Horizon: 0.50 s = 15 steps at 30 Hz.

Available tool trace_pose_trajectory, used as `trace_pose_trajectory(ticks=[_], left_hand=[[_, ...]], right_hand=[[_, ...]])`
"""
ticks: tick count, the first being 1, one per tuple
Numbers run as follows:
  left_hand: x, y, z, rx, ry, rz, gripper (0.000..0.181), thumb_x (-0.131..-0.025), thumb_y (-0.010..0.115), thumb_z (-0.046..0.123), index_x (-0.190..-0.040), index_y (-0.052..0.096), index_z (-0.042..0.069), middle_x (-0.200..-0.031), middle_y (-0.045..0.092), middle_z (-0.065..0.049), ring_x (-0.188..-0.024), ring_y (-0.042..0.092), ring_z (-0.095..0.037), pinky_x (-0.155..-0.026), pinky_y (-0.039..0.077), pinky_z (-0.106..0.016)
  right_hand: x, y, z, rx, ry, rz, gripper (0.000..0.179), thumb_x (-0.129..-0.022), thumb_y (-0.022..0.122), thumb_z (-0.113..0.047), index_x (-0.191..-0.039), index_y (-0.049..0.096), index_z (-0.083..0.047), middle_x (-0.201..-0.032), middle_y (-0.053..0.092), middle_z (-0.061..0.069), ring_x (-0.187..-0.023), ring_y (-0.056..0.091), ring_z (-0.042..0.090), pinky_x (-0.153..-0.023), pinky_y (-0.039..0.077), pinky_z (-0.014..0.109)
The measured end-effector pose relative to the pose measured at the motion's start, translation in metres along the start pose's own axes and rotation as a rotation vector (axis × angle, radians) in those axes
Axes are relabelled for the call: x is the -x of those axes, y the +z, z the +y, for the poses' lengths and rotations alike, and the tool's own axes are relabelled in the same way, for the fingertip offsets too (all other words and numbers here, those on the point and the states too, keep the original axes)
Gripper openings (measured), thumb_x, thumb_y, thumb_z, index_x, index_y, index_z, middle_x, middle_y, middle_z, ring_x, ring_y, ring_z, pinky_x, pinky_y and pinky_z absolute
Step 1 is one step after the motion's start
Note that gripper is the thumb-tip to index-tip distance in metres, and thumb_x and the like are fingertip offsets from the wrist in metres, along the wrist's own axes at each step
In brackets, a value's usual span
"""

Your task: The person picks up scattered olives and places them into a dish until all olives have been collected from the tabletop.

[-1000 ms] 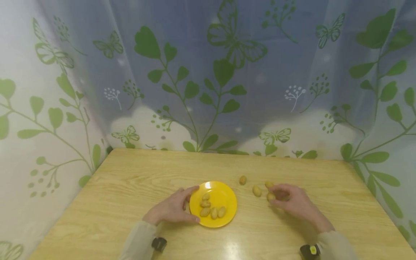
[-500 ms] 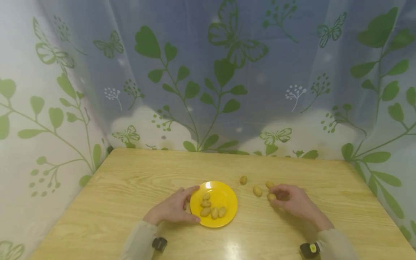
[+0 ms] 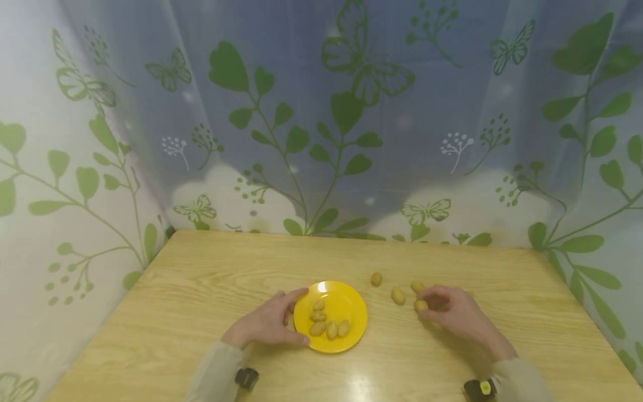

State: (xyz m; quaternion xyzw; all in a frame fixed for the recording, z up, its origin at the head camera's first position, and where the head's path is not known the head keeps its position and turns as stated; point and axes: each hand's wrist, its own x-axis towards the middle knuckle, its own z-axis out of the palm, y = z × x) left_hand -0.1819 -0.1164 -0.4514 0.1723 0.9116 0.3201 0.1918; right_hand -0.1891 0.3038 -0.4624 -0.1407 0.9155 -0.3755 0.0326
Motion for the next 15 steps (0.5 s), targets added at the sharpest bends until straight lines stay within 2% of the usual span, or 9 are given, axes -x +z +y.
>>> trace_pose_trajectory(ticks=[7, 15], left_hand=[[0.0001, 0.0005, -0.0004, 0.004, 0.005, 0.003, 0.106, -0.073, 0.088, 0.047, -0.160, 0.034, 0.021, -0.116, 0.053, -0.004, -0.097, 0.051, -0.015, -0.082, 0.047, -0.035], [0.0006, 0.0004, 0.0002, -0.010, 0.006, 0.002, 0.106, -0.073, 0.088, 0.048, -0.160, 0.034, 0.021, -0.115, 0.053, -0.004, -0.094, 0.050, -0.015, -0.080, 0.046, -0.035]], right_hand=[[0.0034, 0.0004, -0.0033, -0.005, 0.041, 0.019, 0.031, -0.087, 0.081, -0.021, -0.116, 0.074, -0.011, -0.104, 0.076, 0.005, -0.085, 0.065, -0.002, -0.070, 0.051, 0.023], [0.0032, 0.0063, -0.0060, -0.046, -0.006, 0.037, 0.029, -0.087, 0.081, -0.014, -0.115, 0.074, -0.010, -0.113, 0.074, 0.013, -0.087, 0.067, -0.002, -0.068, 0.055, 0.023]])
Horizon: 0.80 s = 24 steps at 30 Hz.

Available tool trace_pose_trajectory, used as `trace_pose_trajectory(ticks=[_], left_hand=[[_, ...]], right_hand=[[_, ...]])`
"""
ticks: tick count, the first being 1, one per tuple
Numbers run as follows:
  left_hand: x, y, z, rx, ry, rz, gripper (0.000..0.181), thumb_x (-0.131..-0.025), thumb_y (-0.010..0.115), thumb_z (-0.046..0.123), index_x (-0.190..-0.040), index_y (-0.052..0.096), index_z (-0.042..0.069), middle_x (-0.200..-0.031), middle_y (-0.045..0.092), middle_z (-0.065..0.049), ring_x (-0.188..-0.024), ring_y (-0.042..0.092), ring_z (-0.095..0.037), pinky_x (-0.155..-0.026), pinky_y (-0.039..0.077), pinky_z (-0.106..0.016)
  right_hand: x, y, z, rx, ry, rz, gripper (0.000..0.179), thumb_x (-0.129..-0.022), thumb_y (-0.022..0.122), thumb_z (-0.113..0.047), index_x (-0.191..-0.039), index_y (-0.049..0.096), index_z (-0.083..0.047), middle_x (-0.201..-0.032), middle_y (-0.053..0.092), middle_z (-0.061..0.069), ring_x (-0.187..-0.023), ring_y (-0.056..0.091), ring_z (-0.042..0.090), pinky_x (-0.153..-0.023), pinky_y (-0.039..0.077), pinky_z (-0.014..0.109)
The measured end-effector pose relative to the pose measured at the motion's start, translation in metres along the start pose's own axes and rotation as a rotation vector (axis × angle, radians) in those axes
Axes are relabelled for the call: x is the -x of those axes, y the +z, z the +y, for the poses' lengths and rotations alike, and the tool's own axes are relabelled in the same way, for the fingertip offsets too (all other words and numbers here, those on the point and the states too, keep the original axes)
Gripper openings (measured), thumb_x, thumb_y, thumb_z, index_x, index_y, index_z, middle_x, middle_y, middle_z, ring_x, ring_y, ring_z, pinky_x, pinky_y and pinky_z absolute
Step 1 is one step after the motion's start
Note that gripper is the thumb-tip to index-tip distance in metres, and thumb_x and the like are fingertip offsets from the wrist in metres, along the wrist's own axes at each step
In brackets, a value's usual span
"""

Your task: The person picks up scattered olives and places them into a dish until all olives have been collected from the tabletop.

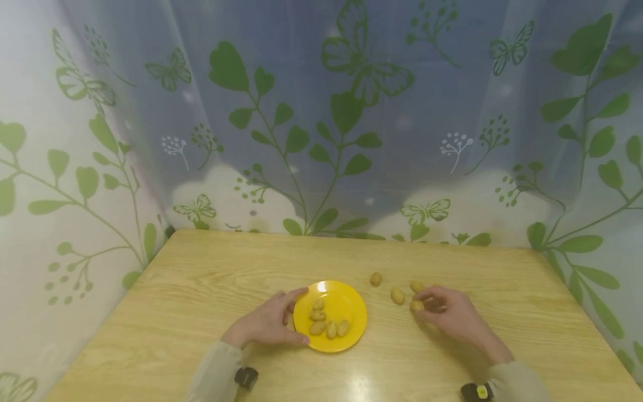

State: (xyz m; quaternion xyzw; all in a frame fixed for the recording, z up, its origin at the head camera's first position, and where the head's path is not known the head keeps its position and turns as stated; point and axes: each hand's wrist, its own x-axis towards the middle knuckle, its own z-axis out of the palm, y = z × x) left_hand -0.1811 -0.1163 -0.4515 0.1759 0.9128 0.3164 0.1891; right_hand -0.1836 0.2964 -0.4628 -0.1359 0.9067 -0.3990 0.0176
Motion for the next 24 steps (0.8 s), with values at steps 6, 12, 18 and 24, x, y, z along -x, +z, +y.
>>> trace_pose_trajectory(ticks=[6, 12, 18, 24], left_hand=[[0.000, 0.000, 0.000, 0.000, -0.005, -0.002, 0.106, -0.073, 0.088, 0.048, -0.160, 0.033, 0.022, -0.114, 0.052, -0.003, -0.092, 0.051, -0.015, -0.078, 0.046, -0.033], [0.000, -0.001, 0.000, 0.003, -0.006, 0.000, 0.106, -0.073, 0.088, 0.047, -0.160, 0.033, 0.022, -0.114, 0.052, -0.003, -0.090, 0.051, -0.015, -0.078, 0.046, -0.033], [-0.001, -0.001, 0.000, 0.007, -0.017, -0.001, 0.106, -0.073, 0.088, 0.047, -0.160, 0.034, 0.023, -0.115, 0.052, -0.003, -0.090, 0.052, -0.015, -0.078, 0.047, -0.034], [0.001, -0.001, 0.001, 0.012, -0.014, -0.006, 0.105, -0.073, 0.088, 0.046, -0.160, 0.034, 0.022, -0.115, 0.052, -0.004, -0.090, 0.052, -0.016, -0.078, 0.046, -0.034]], right_hand=[[0.001, 0.004, -0.005, -0.048, 0.005, -0.031, 0.030, -0.089, 0.079, -0.015, -0.118, 0.073, -0.008, -0.118, 0.072, 0.016, -0.090, 0.069, 0.002, -0.070, 0.057, 0.024], [0.000, 0.009, -0.009, -0.069, 0.006, -0.039, 0.032, -0.088, 0.080, -0.014, -0.118, 0.072, -0.007, -0.119, 0.071, 0.018, -0.092, 0.069, 0.004, -0.072, 0.057, 0.024], [-0.003, 0.016, -0.015, -0.076, -0.028, -0.038, 0.030, -0.088, 0.080, -0.014, -0.116, 0.073, -0.007, -0.115, 0.072, 0.017, -0.090, 0.069, 0.005, -0.074, 0.058, 0.024], [-0.004, 0.021, -0.023, -0.064, -0.055, -0.047, 0.029, -0.088, 0.080, -0.015, -0.115, 0.074, -0.009, -0.114, 0.073, 0.013, -0.090, 0.069, 0.006, -0.075, 0.058, 0.023]])
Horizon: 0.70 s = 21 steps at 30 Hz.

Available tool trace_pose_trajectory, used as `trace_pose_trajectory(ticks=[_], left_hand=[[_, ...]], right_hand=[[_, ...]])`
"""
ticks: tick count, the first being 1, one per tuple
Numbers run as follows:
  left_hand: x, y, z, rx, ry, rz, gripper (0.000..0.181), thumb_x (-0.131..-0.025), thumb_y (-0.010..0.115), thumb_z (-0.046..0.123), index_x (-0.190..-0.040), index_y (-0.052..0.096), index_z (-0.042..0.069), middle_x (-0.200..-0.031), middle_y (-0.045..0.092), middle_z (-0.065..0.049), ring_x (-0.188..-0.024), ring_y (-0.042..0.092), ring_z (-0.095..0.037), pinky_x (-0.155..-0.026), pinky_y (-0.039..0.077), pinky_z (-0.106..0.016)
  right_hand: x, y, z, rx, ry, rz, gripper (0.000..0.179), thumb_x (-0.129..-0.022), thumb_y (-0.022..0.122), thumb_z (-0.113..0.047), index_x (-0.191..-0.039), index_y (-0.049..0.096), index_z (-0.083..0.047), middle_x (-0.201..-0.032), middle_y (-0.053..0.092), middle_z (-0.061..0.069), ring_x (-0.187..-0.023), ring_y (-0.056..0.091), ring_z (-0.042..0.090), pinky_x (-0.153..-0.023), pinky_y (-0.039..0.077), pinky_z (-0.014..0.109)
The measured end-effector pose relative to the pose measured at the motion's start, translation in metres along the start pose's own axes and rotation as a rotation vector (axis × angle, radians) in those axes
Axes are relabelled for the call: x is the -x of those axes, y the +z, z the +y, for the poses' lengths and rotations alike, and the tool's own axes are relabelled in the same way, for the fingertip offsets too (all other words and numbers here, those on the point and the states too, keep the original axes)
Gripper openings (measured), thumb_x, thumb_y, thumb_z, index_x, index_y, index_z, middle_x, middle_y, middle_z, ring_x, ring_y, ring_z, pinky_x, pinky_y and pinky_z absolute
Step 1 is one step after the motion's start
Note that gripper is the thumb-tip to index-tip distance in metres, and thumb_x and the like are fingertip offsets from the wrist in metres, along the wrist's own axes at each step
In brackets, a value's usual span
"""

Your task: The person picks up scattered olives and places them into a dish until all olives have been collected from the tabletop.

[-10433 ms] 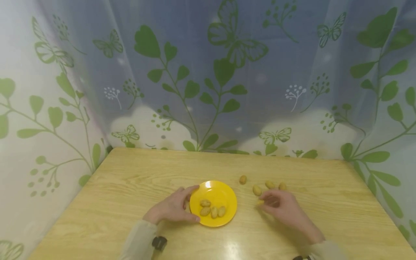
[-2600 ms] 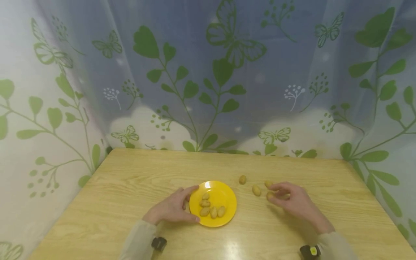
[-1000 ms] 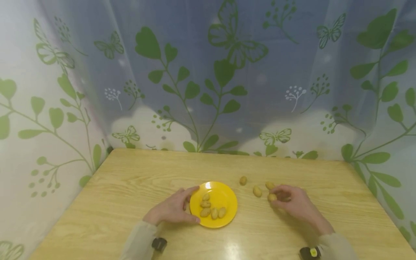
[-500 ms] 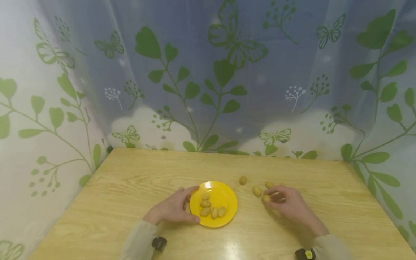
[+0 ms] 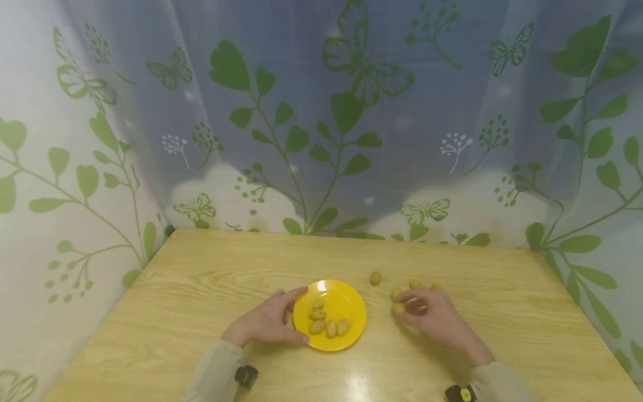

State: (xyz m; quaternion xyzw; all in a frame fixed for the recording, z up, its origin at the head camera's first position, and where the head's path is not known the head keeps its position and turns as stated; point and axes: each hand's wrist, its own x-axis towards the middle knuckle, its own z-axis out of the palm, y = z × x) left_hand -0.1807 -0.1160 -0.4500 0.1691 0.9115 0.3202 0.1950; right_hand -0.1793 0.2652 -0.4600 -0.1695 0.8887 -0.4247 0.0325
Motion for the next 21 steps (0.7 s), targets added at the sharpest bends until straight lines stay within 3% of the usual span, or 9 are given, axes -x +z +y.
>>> trace_pose_trajectory(ticks=[13, 21], left_hand=[[-0.001, 0.000, -0.001, -0.006, 0.006, -0.002, 0.106, -0.073, 0.088, 0.048, -0.160, 0.033, 0.022, -0.115, 0.053, -0.003, -0.091, 0.052, -0.015, -0.078, 0.047, -0.033], [0.000, 0.000, 0.000, -0.007, 0.016, 0.003, 0.106, -0.073, 0.089, 0.045, -0.160, 0.033, 0.021, -0.113, 0.053, -0.004, -0.089, 0.051, -0.015, -0.076, 0.046, -0.033]], right_hand=[[-0.005, 0.011, -0.006, -0.038, -0.027, -0.018, 0.027, -0.088, 0.080, -0.013, -0.115, 0.074, -0.010, -0.113, 0.073, 0.013, -0.090, 0.069, 0.005, -0.075, 0.058, 0.024], [-0.012, 0.021, -0.012, -0.032, -0.041, -0.018, 0.027, -0.088, 0.080, -0.016, -0.115, 0.075, -0.015, -0.109, 0.074, 0.007, -0.088, 0.067, 0.005, -0.074, 0.058, 0.024]])
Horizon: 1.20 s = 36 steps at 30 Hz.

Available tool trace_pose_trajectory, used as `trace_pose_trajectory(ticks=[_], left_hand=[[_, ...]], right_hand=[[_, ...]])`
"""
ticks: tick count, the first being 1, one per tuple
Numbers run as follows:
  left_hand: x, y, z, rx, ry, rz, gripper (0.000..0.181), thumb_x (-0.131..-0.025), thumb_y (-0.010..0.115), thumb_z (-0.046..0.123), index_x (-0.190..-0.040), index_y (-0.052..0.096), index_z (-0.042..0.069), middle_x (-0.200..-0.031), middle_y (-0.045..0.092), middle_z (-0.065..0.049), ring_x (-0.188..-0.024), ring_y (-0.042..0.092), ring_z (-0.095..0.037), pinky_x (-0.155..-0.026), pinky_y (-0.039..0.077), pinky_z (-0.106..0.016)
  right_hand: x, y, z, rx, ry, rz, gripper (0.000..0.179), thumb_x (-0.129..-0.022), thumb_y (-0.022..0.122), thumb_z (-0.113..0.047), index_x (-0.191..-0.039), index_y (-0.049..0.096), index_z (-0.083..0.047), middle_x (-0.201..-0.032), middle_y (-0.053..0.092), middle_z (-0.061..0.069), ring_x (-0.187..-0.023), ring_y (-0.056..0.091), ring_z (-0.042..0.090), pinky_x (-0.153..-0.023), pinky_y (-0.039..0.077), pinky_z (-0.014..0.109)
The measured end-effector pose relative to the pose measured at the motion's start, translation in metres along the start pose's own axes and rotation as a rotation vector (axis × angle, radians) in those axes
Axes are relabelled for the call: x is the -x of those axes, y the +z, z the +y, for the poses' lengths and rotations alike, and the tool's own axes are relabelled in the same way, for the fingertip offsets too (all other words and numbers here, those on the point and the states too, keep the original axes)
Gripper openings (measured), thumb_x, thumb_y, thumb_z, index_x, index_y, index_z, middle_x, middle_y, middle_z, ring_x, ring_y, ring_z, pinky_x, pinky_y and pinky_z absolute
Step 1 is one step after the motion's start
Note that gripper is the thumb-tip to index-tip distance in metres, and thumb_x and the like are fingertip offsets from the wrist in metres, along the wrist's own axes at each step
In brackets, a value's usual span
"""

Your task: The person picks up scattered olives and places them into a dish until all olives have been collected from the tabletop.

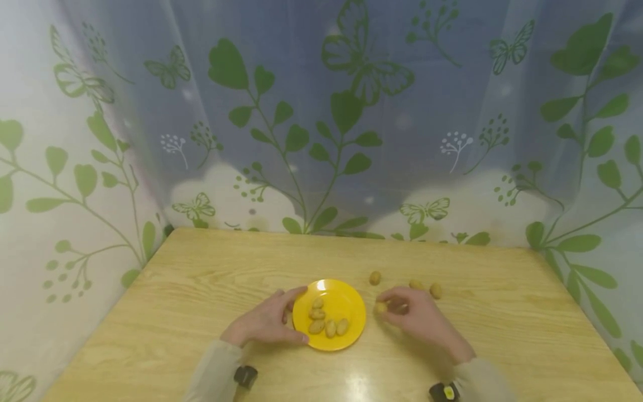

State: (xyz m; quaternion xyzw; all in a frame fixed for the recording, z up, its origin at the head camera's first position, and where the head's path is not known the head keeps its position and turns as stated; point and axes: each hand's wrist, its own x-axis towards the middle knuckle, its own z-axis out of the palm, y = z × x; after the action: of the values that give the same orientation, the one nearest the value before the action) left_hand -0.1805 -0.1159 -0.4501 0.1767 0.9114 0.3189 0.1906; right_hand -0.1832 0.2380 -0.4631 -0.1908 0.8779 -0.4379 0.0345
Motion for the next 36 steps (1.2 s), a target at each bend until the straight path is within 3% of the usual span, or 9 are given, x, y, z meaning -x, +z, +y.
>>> trace_pose_trajectory(ticks=[15, 25, 36], left_hand=[[0.001, 0.000, 0.001, -0.008, 0.001, 0.008, 0.107, -0.072, 0.089, 0.047, -0.160, 0.034, 0.021, -0.115, 0.054, -0.005, -0.098, 0.053, -0.016, -0.088, 0.050, -0.041], [0.000, 0.001, -0.001, -0.001, -0.001, 0.004, 0.107, -0.072, 0.088, 0.047, -0.160, 0.033, 0.021, -0.114, 0.053, -0.004, -0.090, 0.051, -0.015, -0.078, 0.047, -0.034], [-0.003, 0.001, -0.004, -0.021, -0.006, 0.005, 0.107, -0.072, 0.087, 0.050, -0.160, 0.033, 0.023, -0.115, 0.053, -0.005, -0.089, 0.053, -0.015, -0.079, 0.048, -0.035]], right_hand=[[-0.012, 0.017, -0.012, -0.008, -0.078, -0.026, 0.027, -0.088, 0.079, -0.012, -0.115, 0.074, -0.013, -0.116, 0.074, 0.011, -0.092, 0.070, 0.009, -0.077, 0.059, 0.025], [-0.023, 0.027, -0.020, -0.026, -0.076, -0.042, 0.026, -0.089, 0.079, -0.014, -0.114, 0.074, -0.012, -0.112, 0.074, 0.011, -0.091, 0.070, 0.011, -0.076, 0.059, 0.025], [-0.039, 0.043, -0.025, 0.000, -0.115, -0.039, 0.025, -0.088, 0.080, -0.016, -0.112, 0.075, -0.015, -0.109, 0.075, 0.006, -0.091, 0.071, 0.014, -0.076, 0.058, 0.024]])
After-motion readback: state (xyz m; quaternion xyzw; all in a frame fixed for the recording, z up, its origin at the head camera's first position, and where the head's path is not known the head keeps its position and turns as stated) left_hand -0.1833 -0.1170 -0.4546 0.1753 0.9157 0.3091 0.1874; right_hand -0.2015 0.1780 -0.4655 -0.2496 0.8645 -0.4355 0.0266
